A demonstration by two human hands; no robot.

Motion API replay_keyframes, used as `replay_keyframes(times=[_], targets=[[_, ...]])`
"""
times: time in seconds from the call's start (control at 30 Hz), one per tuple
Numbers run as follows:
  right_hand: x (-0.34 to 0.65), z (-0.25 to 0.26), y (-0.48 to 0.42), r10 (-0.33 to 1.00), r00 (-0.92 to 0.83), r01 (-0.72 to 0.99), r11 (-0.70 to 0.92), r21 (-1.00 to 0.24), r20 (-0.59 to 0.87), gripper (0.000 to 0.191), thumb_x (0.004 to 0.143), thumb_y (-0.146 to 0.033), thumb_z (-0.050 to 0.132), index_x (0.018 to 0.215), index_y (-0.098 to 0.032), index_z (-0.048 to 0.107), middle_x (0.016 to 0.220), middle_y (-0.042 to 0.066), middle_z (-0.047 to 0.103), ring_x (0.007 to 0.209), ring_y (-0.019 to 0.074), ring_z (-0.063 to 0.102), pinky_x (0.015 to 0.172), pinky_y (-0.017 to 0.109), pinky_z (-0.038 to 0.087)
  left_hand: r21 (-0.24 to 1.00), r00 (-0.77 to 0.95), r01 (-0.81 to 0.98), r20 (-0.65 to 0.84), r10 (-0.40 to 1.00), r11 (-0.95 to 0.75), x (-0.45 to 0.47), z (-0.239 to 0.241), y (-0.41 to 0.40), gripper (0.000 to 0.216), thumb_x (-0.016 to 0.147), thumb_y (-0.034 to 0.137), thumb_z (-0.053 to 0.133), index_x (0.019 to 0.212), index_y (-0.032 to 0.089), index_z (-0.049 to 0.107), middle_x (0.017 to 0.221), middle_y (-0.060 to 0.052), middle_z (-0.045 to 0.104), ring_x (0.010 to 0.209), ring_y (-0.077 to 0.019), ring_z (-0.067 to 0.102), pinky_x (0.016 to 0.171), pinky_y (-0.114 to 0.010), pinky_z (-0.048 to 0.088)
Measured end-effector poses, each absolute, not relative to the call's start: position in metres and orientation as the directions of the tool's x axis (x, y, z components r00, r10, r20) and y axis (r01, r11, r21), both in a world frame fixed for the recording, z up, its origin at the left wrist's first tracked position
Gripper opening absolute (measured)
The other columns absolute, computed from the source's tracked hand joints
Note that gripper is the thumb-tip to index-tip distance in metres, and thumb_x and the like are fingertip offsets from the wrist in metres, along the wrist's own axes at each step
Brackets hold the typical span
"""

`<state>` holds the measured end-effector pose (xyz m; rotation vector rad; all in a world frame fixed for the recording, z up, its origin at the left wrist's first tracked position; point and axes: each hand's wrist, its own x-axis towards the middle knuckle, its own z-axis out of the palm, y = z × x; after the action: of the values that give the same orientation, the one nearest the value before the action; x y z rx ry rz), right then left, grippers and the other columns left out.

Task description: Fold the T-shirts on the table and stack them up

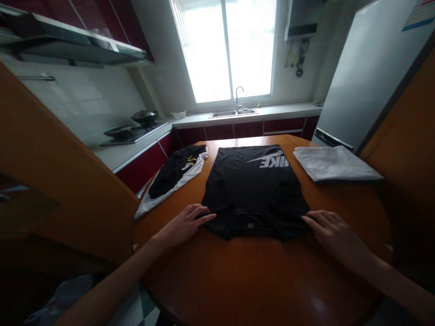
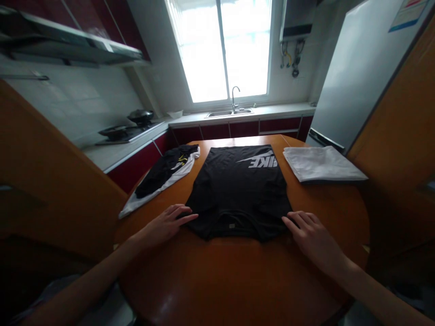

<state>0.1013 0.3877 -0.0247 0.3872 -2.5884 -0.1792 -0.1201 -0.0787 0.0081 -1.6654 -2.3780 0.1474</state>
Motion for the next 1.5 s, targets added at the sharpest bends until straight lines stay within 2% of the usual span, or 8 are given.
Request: replay_keyframes(times=[0.27, 0.57, 0.8, 0.93, 1.1, 1.27, 1.4, 1.5], targets=[[0.101, -0.031, 0.415, -0.434, -0.733, -0.430, 0.892, 0.138, 0.524, 0.031, 0.095, -0.010, 0.053, 0.119, -0.019, 0.070, 0.114, 0.009, 0.073, 0.103, 0.0242, 0.065, 0.093, 0.040, 0.052, -0.055, -0.178, 0.977, 0.325, 0.929, 0.206, -0.134, -0.002, -0.090, 0.027, 0.103, 0.016, 0.047, 0.122, 0.023, 0.065, 0.116, -0.007, 0.069, 0.110, -0.0186, 0.064, 0.098, -0.033, 0.054], [0.104, -0.020, 0.413, -0.441, -0.737, -0.491, 0.870, 0.042, 0.512, 0.026, 0.097, -0.013, 0.053, 0.112, -0.021, 0.072, 0.105, 0.007, 0.075, 0.096, 0.0217, 0.068, 0.087, 0.037, 0.054, 0.056, -0.202, 0.979, 0.302, 0.932, 0.194, -0.119, 0.012, -0.092, 0.027, 0.104, 0.018, 0.045, 0.117, 0.022, 0.069, 0.113, -0.007, 0.072, 0.105, -0.0188, 0.066, 0.093, -0.032, 0.055], [0.125, 0.011, 0.411, -0.423, -0.811, -0.541, 0.805, -0.244, 0.405, 0.023, 0.099, -0.021, 0.054, 0.105, -0.025, 0.076, 0.096, 0.006, 0.076, 0.087, 0.0190, 0.070, 0.079, 0.030, 0.055, 0.284, -0.309, 0.926, 0.189, 0.932, 0.249, -0.082, 0.038, -0.101, 0.027, 0.105, 0.023, 0.046, 0.111, 0.024, 0.072, 0.109, -0.007, 0.072, 0.097, -0.0177, 0.067, 0.088, -0.027, 0.052], [0.138, 0.037, 0.407, -0.359, -0.888, -0.458, 0.752, -0.474, 0.288, 0.024, 0.100, -0.028, 0.053, 0.100, -0.026, 0.077, 0.090, 0.007, 0.074, 0.082, 0.0197, 0.070, 0.074, 0.030, 0.055, 0.469, -0.355, 0.835, 0.056, 0.933, 0.289, -0.063, 0.059, -0.105, 0.027, 0.104, 0.030, 0.049, 0.104, 0.023, 0.076, 0.102, -0.008, 0.072, 0.091, -0.0184, 0.066, 0.083, -0.027, 0.051], [0.122, 0.060, 0.412, -0.215, -0.961, -0.275, 0.666, -0.693, 0.174, 0.030, 0.095, -0.047, 0.060, 0.094, -0.022, 0.078, 0.090, 0.009, 0.074, 0.081, 0.0229, 0.071, 0.073, 0.031, 0.056, 0.594, -0.419, 0.744, 0.056, 0.906, 0.307, -0.072, 0.080, -0.099, 0.023, 0.097, 0.036, 0.061, 0.106, 0.022, 0.077, 0.090, -0.007, 0.072, 0.082, -0.0178, 0.066, 0.077, -0.026, 0.051], [0.065, 0.058, 0.435, 0.019, -0.975, -0.158, 0.651, -0.743, 0.223, 0.043, 0.084, -0.061, 0.067, 0.098, -0.022, 0.079, 0.097, 0.009, 0.077, 0.087, 0.0274, 0.071, 0.077, 0.036, 0.057, 0.676, -0.649, 0.595, 0.087, 0.755, 0.434, -0.122, 0.083, -0.080, 0.026, 0.084, 0.041, 0.073, 0.098, 0.019, 0.078, 0.097, -0.006, 0.077, 0.088, -0.0205, 0.070, 0.081, -0.028, 0.054], [0.012, 0.043, 0.448, 0.154, -0.940, -0.134, 0.654, -0.745, 0.305, 0.039, 0.080, -0.055, 0.067, 0.094, -0.021, 0.078, 0.092, 0.007, 0.078, 0.085, 0.0263, 0.070, 0.078, 0.037, 0.055, 0.776, -0.778, 0.450, 0.097, 0.620, 0.443, -0.178, 0.062, -0.058, 0.033, 0.074, 0.045, 0.078, 0.092, 0.018, 0.078, 0.089, -0.005, 0.077, 0.082, -0.0192, 0.070, 0.078, -0.028, 0.055], [-0.020, 0.021, 0.450, 0.235, -0.931, -0.072, 0.628, -0.775, 0.277, 0.037, 0.075, -0.052, 0.068, 0.089, -0.019, 0.077, 0.087, 0.007, 0.078, 0.083, 0.0263, 0.070, 0.078, 0.038, 0.055, 0.801, -0.835, 0.367, 0.059, 0.548, 0.473, -0.210, 0.035, -0.044, 0.036, 0.066, 0.046, 0.081, 0.086, 0.017, 0.077, 0.081, -0.004, 0.076, 0.074, -0.0177, 0.068, 0.072, -0.027, 0.054]])
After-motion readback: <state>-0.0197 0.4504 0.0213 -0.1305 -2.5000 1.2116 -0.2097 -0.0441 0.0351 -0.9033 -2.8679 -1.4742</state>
